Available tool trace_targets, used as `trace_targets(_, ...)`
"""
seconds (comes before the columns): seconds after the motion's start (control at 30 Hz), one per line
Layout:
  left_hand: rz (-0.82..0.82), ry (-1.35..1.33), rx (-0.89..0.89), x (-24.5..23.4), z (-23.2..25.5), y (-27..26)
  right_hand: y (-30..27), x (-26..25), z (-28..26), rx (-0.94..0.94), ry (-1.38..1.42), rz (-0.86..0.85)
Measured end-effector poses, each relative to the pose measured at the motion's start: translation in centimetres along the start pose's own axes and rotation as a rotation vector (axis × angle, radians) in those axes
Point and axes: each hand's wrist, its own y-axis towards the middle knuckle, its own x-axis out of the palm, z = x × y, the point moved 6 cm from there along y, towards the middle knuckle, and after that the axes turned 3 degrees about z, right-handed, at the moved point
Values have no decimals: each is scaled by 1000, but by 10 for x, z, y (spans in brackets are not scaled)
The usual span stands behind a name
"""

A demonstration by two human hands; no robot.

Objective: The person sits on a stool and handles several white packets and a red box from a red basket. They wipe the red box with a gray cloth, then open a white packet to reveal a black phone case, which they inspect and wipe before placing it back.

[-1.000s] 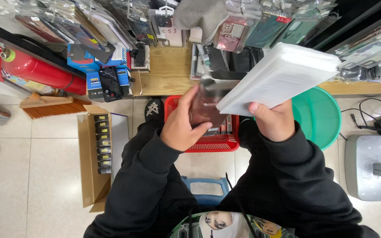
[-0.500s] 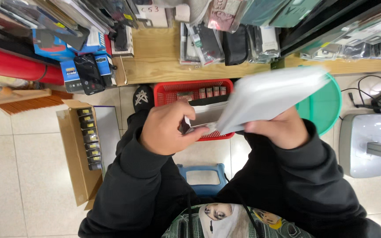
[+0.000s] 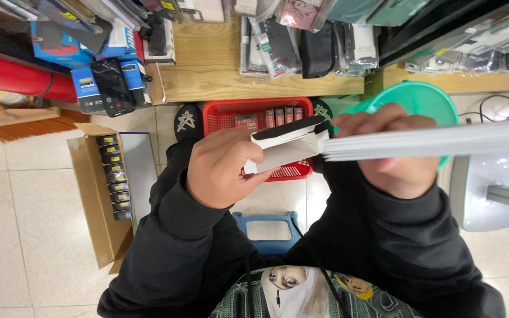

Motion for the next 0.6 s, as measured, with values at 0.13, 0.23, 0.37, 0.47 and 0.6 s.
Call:
trace_targets(0.13,-28,17,23,-1,5,0,-3,16,-3,-88,-29,-104)
trace_targets(0.23,-35,36,24,-3,4,-1,-3,10,-5,-88,6,-120)
trace_targets(0.37,-40,98,-23,3,-5,-10,-1,19,-5,-146,-44,-70)
trace_targets(0.47,-1,71,-18,1,0,-4,2,20,-8,-201,-217,-175)
trace_targets(0.6,31,65,-32,4,2,-4,-4,19,-2,-208,-293,-59)
